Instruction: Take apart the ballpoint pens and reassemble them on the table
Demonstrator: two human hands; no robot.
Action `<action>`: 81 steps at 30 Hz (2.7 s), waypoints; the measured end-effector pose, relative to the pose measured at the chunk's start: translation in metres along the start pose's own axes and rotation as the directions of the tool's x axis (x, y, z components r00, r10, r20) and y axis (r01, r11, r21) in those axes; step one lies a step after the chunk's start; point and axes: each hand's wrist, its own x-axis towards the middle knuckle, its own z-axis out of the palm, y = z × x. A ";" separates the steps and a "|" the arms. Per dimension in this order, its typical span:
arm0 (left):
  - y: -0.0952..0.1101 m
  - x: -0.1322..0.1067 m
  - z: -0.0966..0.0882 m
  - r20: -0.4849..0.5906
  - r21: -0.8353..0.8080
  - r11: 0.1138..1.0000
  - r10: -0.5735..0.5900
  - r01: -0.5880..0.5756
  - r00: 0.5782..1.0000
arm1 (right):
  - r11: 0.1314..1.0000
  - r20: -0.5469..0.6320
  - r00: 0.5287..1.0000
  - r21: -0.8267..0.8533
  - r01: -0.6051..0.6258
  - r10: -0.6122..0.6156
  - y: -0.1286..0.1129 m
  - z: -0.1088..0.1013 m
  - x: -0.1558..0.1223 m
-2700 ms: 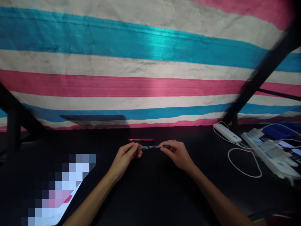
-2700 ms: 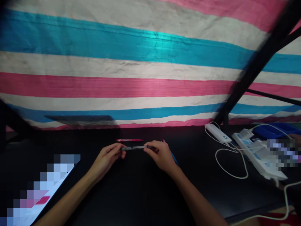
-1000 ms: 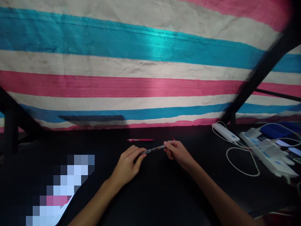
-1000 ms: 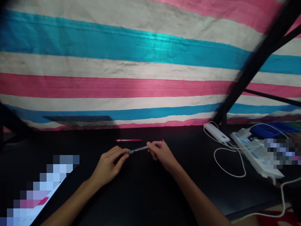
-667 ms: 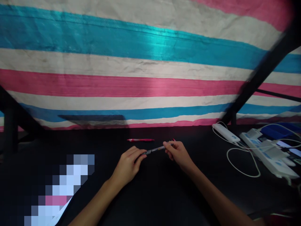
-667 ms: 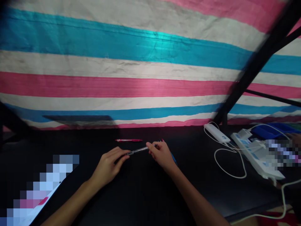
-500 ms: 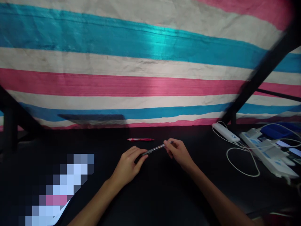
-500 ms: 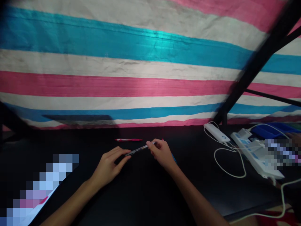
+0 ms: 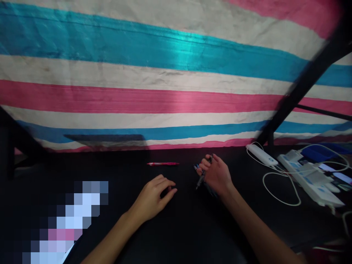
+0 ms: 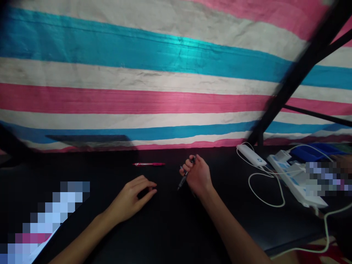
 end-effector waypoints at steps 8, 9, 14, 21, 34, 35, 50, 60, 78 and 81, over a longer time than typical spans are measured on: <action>-0.004 0.000 0.002 0.044 0.049 0.999 -0.024 0.021 0.999 | 0.963 0.096 0.974 0.160 -0.216 0.203 -0.005 -0.004 -0.006; -0.004 0.000 0.002 0.050 0.052 0.998 -0.027 0.024 0.998 | 0.953 0.111 0.969 0.187 -0.238 0.220 -0.005 -0.003 -0.007; -0.005 0.000 0.003 0.069 0.067 0.996 -0.059 0.054 0.996 | 0.894 0.207 0.944 0.320 -0.313 0.257 -0.007 0.001 -0.009; -0.009 0.000 0.004 0.105 0.077 0.995 -0.074 0.066 0.992 | 0.885 0.222 0.946 0.352 -0.304 0.236 -0.007 0.002 -0.010; -0.010 0.001 0.005 0.101 0.080 0.994 -0.086 0.078 0.991 | 0.898 0.160 0.960 0.347 -0.272 0.229 -0.006 0.004 -0.009; -0.010 0.001 0.005 0.101 0.081 0.994 -0.085 0.077 0.991 | 0.898 0.152 0.960 0.346 -0.273 0.233 -0.006 0.004 -0.009; -0.010 0.000 0.004 0.099 0.092 0.993 -0.082 0.073 0.992 | 0.921 0.156 0.964 0.293 -0.255 0.217 -0.009 0.000 -0.007; -0.022 0.000 0.007 -0.082 0.289 0.952 -0.085 0.106 0.993 | 0.883 -0.166 0.978 -0.467 0.037 -0.129 -0.019 -0.021 0.009; -0.038 0.006 0.009 -0.136 0.476 0.839 -0.226 0.263 0.965 | -0.113 -0.103 0.969 -0.985 -0.131 -0.223 -0.013 -0.056 0.017; -0.033 0.008 0.007 -0.136 0.486 0.833 -0.227 0.265 0.964 | -0.126 -0.094 0.974 -0.985 -0.122 -0.208 -0.013 -0.055 0.016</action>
